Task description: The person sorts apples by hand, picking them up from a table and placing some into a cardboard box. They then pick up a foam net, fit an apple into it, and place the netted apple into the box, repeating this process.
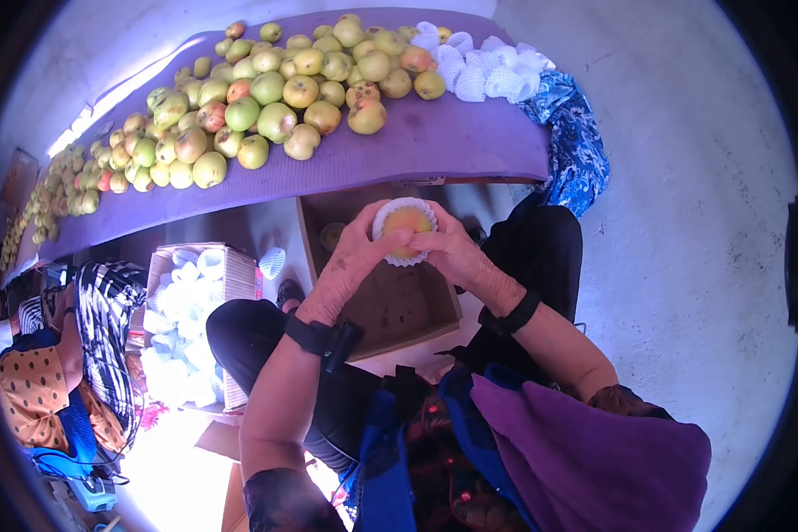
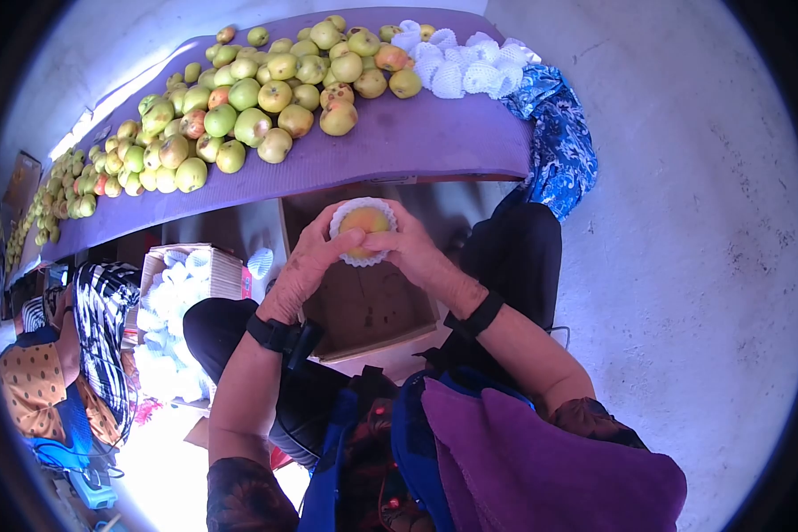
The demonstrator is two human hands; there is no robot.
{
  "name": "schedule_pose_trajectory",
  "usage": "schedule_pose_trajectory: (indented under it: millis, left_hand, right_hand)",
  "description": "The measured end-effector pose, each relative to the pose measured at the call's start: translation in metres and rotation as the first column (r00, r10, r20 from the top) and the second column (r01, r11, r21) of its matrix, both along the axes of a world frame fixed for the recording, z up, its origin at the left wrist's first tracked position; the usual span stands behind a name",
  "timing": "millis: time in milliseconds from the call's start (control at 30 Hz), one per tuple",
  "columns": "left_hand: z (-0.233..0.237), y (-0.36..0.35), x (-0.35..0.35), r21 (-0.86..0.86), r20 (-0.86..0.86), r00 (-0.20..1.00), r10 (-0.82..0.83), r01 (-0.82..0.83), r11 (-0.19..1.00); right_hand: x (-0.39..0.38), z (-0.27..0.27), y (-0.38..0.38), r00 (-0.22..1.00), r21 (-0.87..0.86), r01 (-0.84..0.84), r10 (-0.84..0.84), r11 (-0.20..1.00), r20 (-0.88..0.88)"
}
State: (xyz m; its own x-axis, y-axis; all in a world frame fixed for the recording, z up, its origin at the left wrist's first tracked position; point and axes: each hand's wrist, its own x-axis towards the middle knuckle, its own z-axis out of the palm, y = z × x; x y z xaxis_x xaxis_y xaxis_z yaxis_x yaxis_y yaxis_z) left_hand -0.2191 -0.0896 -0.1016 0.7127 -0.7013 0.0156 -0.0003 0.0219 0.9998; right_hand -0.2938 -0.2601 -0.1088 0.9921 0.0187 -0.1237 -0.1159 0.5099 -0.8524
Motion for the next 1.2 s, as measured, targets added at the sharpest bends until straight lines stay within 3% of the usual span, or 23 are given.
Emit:
schedule_pose_trajectory:
  millis: [100, 167, 200, 267, 300, 367, 633, 733, 800, 833, 900, 933, 1000, 1033, 1133, 1200]
  left_hand:
    - [0.000, 0.002, 0.000, -0.036, -0.085, 0.996, 0.032, -0.035, 0.999]
    - [0.000, 0.001, -0.001, -0.027, -0.089, 0.996, 0.033, -0.035, 0.999]
    - [0.001, 0.002, -0.001, -0.017, -0.091, 0.995, 0.032, -0.033, 0.999]
    - [0.001, 0.003, 0.000, -0.016, -0.086, 0.995, 0.050, -0.051, 0.999]
    - [0.000, 0.002, 0.000, -0.016, -0.081, 0.994, 0.067, -0.068, 0.998]
    - [-0.001, 0.001, 0.000, 0.014, -0.045, 0.996, 0.071, -0.070, 0.997]
    - [0.002, 0.006, 0.002, 0.141, 0.014, 0.999, 0.036, -0.038, 0.989]
    - [-0.003, 0.018, 0.007, 0.274, 0.142, 0.989, -0.042, 0.002, 0.962]
    - [-0.007, 0.030, 0.009, 0.458, 0.430, 0.898, -0.096, -0.125, 0.880]
    - [-0.002, 0.034, 0.010, 0.460, 0.427, 0.899, -0.097, -0.124, 0.879]
    - [0.017, 0.045, 0.010, 0.529, 0.591, 0.807, -0.003, -0.384, 0.756]
    - [0.025, 0.048, 0.012, 0.531, 0.589, 0.808, -0.002, -0.385, 0.755]
    - [0.035, 0.055, 0.016, 0.407, 0.579, 0.782, 0.229, -0.521, 0.750]
    - [0.035, 0.059, 0.016, 0.354, 0.594, 0.761, 0.263, -0.540, 0.763]
    - [0.044, 0.065, 0.008, 0.253, 0.611, 0.731, 0.305, -0.545, 0.800]
    - [0.053, 0.067, 0.000, 0.263, 0.581, 0.759, 0.296, -0.518, 0.814]
  right_hand:
    - [-0.001, 0.011, -0.002, 0.998, -0.067, -0.057, 0.056, 0.996, -0.020]
    - [0.000, 0.018, -0.003, 0.995, -0.243, -0.081, 0.065, 0.967, -0.075]
    - [-0.001, 0.030, -0.004, 0.995, -0.244, -0.082, 0.065, 0.966, -0.076]
    - [-0.003, 0.055, -0.006, 0.961, -0.601, -0.234, 0.087, 0.764, -0.263]
    - [-0.003, 0.050, -0.008, 0.961, -0.601, -0.233, 0.085, 0.764, -0.264]
    - [-0.001, 0.030, -0.013, 0.978, -0.461, -0.184, 0.117, 0.868, -0.171]
    - [-0.003, -0.001, -0.005, 0.991, -0.320, -0.128, 0.114, 0.939, -0.065]
    - [-0.005, -0.015, 0.006, 0.985, -0.237, -0.159, 0.136, 0.959, -0.108]
    - [-0.007, -0.027, 0.018, 0.977, -0.196, -0.173, 0.143, 0.965, -0.158]
    - [-0.009, -0.035, 0.025, 0.964, -0.118, -0.188, 0.161, 0.975, -0.213]
    - [-0.011, -0.047, 0.037, 0.929, -0.023, -0.204, 0.186, 0.979, -0.321]
    - [-0.011, -0.055, 0.040, 0.927, -0.022, -0.206, 0.189, 0.978, -0.323]
    - [-0.008, -0.077, 0.043, 0.872, 0.086, -0.203, 0.220, 0.975, -0.437]
    - [-0.003, -0.091, 0.042, 0.870, 0.088, -0.205, 0.223, 0.975, -0.440]
    - [0.011, -0.133, 0.040, 0.829, 0.149, -0.111, 0.174, 0.983, -0.531]
    - [0.028, -0.157, 0.034, 0.825, 0.063, -0.046, 0.074, 0.997, -0.560]
